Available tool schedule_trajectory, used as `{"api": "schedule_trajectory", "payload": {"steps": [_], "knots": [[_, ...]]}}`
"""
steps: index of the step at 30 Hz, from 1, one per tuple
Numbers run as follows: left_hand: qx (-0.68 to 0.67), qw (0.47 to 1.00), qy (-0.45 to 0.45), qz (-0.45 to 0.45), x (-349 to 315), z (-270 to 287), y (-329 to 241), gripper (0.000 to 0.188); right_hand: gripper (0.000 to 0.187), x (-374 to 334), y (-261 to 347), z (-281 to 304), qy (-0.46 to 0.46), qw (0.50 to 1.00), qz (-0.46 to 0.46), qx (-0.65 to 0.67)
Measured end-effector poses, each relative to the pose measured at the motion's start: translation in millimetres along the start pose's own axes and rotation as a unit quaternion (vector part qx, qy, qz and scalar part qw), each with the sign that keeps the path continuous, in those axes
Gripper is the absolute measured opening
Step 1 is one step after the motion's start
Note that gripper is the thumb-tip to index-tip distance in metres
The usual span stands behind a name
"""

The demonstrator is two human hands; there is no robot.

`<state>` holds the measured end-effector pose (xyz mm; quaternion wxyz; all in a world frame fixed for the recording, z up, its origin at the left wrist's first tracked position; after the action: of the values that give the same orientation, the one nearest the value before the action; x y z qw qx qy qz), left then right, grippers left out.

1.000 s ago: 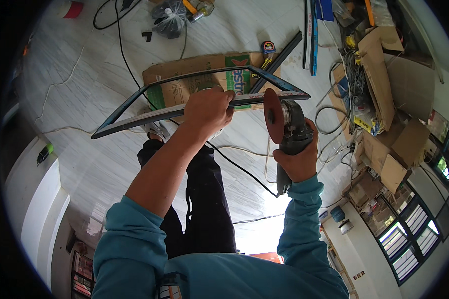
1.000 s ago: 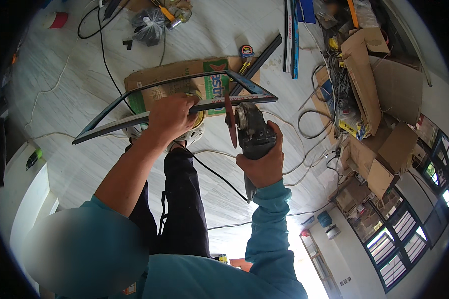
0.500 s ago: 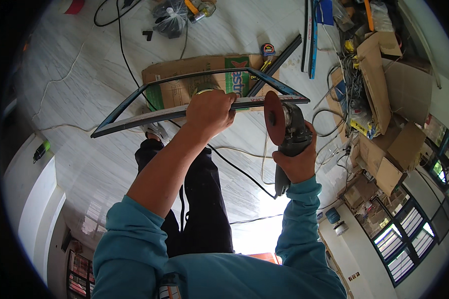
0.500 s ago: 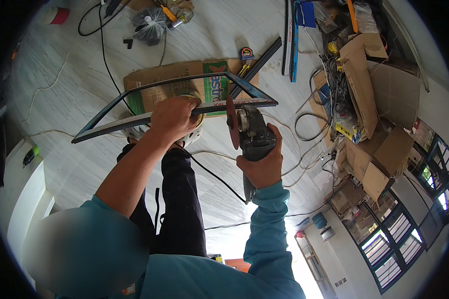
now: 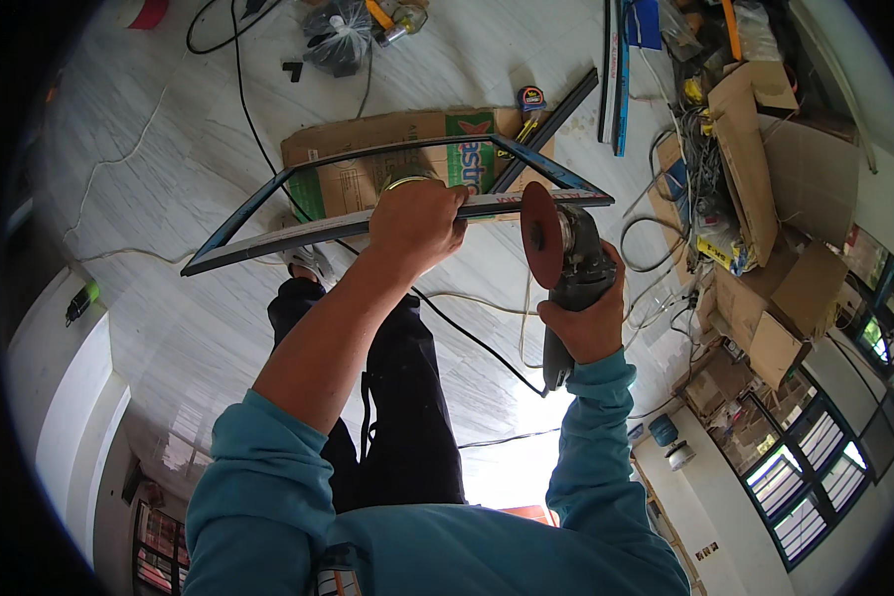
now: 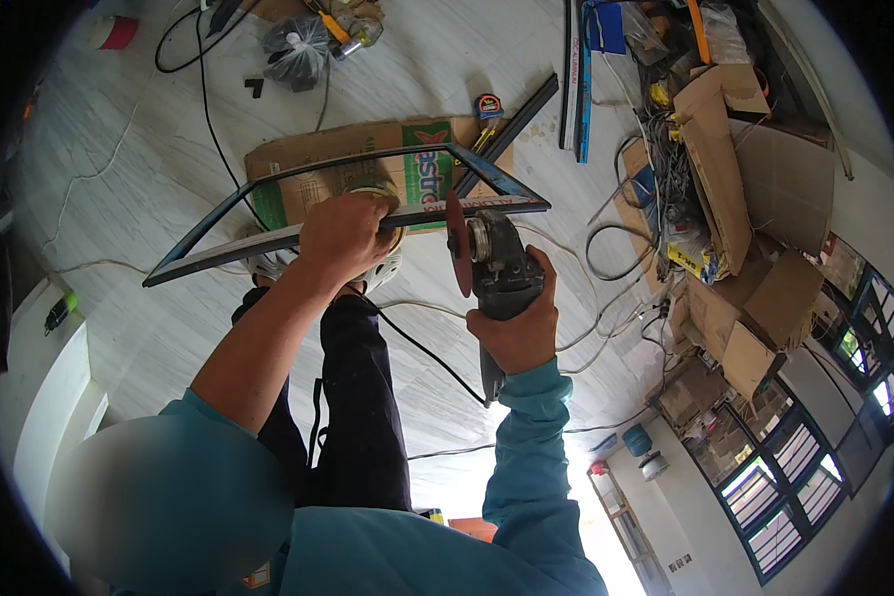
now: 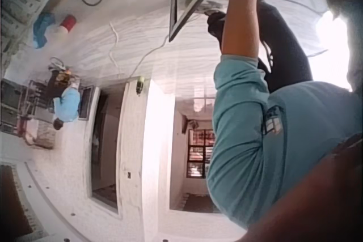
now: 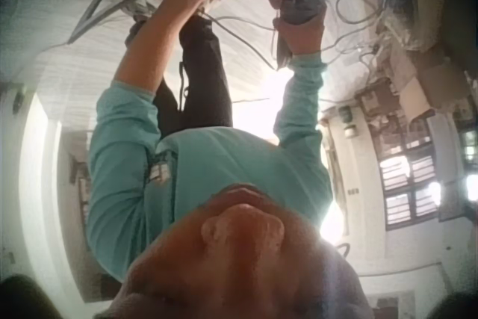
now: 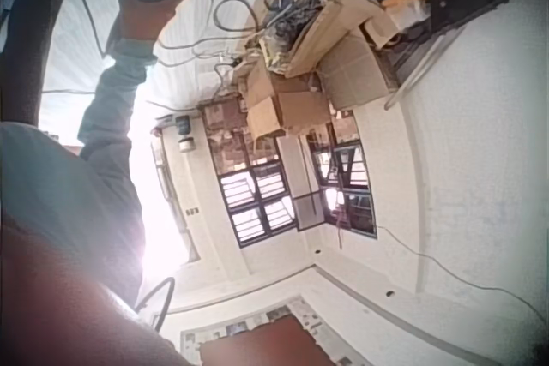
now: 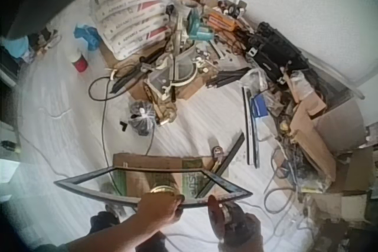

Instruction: The recorder is assembling and modifying aluminum window frame components using a utility knife and an angle grinder.

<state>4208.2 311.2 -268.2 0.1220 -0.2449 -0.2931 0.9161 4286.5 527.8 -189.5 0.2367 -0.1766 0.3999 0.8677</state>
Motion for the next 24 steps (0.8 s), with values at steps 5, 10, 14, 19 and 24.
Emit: {"api": "schedule_trajectory", "payload": {"steps": [5, 10, 14, 19, 24], "knots": [[-0.004, 1.000, 0.000, -0.002, -1.6, 1.0, 2.5, 0.020, 0.091, -1.0, -0.7, -3.7, 0.006, 1.000, 0.001, -0.001], [0.000, 1.000, 0.019, 0.008, 1.5, -1.9, -0.5, 0.020, 0.091, -0.3, -4.7, -1.5, 0.004, 1.000, -0.003, 0.001], [-0.005, 1.000, 0.023, 0.006, -0.4, -0.4, 0.1, 0.020, 0.091, 1.0, -3.2, -2.0, 0.013, 1.000, -0.013, -0.003], [-0.011, 0.999, 0.029, 0.014, -0.6, 0.1, -1.0, 0.021, 0.090, 2.6, -0.3, -1.1, 0.009, 1.000, -0.005, -0.008], [-0.002, 1.000, 0.002, -0.003, -1.3, -1.4, 1.9, 0.021, 0.090, 5.5, 3.8, -3.4, 0.013, 1.000, -0.008, -0.001]]}}
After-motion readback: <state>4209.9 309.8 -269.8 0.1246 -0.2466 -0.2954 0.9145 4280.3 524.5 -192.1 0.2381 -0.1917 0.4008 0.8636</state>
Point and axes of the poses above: each hand's wrist, its own x-axis towards the middle knuckle, its own z-axis out of the back of the hand, y = z × x, the point moved 7 cm from there along x, towards the middle knuckle, and after that the axes turned 5 degrees about -x, right-handed, at the moved point
